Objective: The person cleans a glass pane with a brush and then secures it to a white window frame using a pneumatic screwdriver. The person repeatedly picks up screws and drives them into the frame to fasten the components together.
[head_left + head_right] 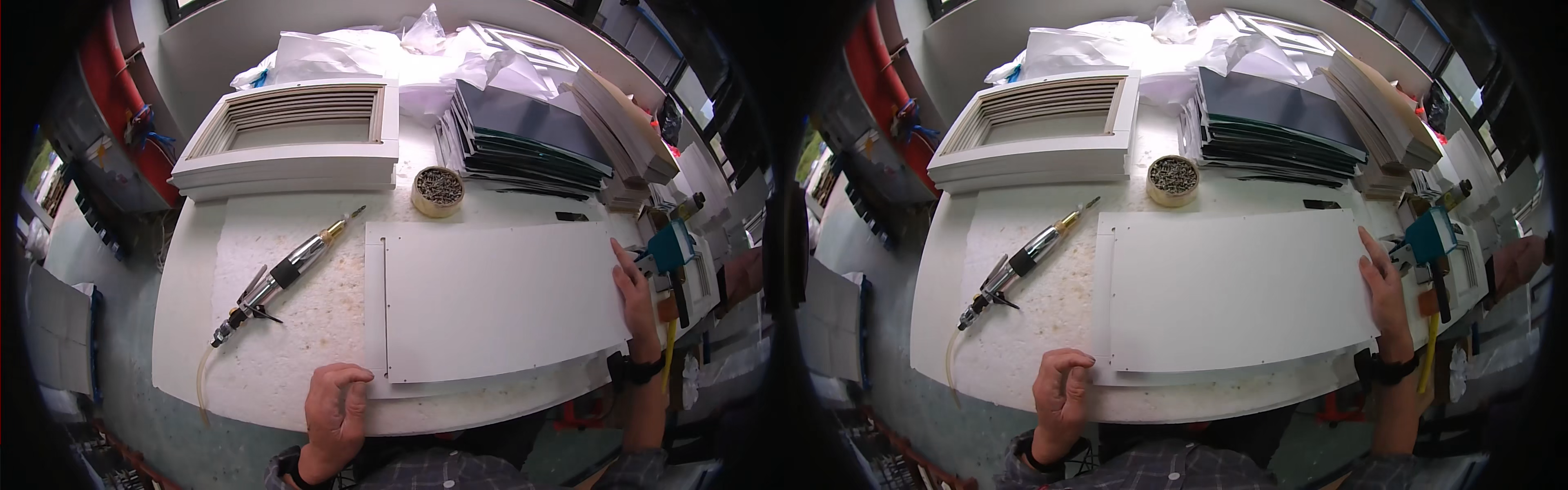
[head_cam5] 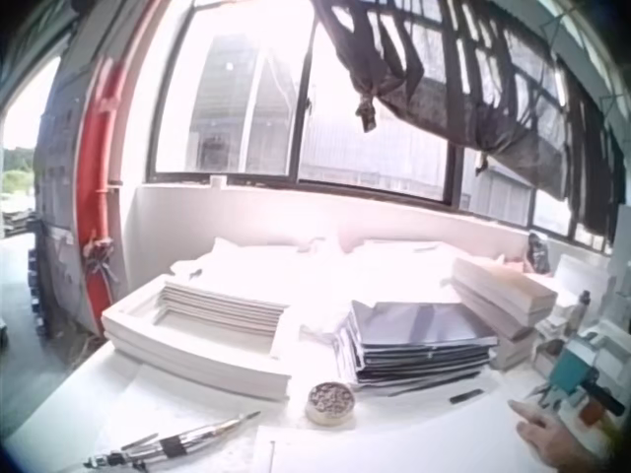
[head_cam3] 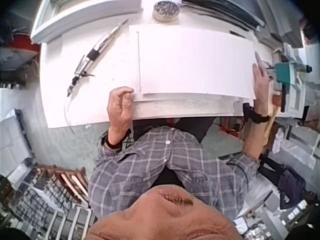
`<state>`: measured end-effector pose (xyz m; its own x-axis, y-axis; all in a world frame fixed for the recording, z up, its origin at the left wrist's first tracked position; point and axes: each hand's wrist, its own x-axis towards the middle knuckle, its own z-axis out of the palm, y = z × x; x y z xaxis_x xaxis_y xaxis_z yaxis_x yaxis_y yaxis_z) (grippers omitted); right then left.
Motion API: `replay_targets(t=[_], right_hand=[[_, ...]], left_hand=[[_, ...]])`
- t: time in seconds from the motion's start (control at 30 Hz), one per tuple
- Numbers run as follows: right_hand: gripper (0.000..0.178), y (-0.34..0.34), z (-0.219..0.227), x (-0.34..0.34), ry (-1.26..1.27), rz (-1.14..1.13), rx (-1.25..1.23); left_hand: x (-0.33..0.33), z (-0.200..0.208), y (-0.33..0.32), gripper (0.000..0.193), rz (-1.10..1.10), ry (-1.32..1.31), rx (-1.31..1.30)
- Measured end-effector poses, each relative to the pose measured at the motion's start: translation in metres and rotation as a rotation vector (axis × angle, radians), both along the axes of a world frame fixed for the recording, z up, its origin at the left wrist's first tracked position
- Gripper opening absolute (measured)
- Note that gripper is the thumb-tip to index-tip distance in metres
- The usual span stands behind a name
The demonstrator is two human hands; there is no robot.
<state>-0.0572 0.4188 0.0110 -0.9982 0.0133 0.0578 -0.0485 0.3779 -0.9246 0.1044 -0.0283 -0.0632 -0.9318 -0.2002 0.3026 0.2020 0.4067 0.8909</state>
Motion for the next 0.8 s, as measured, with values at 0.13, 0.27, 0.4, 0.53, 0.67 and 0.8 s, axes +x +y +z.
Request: replay_targets(t=[0.13, 0.27, 0.4, 0.53, 0.67, 0.8], right_hand=[[0.055, 0.001, -0.005, -0.006, 0.011, 0.001, 0.018], [0.054, 0.006, -0.008, -0.007, -0.017, 0.017, -0.012], [0.054, 0.000, -0.008, -0.007, 0.015, 0.009, 0.023], [0.054, -0.002, -0.011, -0.005, 0.064, -0.013, 0.141], [0.053, -0.004, -0.012, -0.006, 0.029, -0.031, 0.136], [0.053, -0.002, -0.016, -0.006, 0.040, -0.036, 0.146]], left_hand=[[0.000, 0.004, 0.001, 0.007, -0.004, -0.002, -0.033], [-0.001, 0.004, 0.002, 0.007, 0.000, 0.000, -0.063], [-0.002, 0.006, 0.004, 0.008, 0.004, -0.002, -0.088], [-0.003, 0.008, 0.008, 0.011, 0.019, 0.002, -0.049], [0.002, 0.000, 0.006, 0.016, -0.001, -0.046, -0.073], [-0.004, 0.007, 0.003, 0.032, -0.110, -0.001, -0.248]])
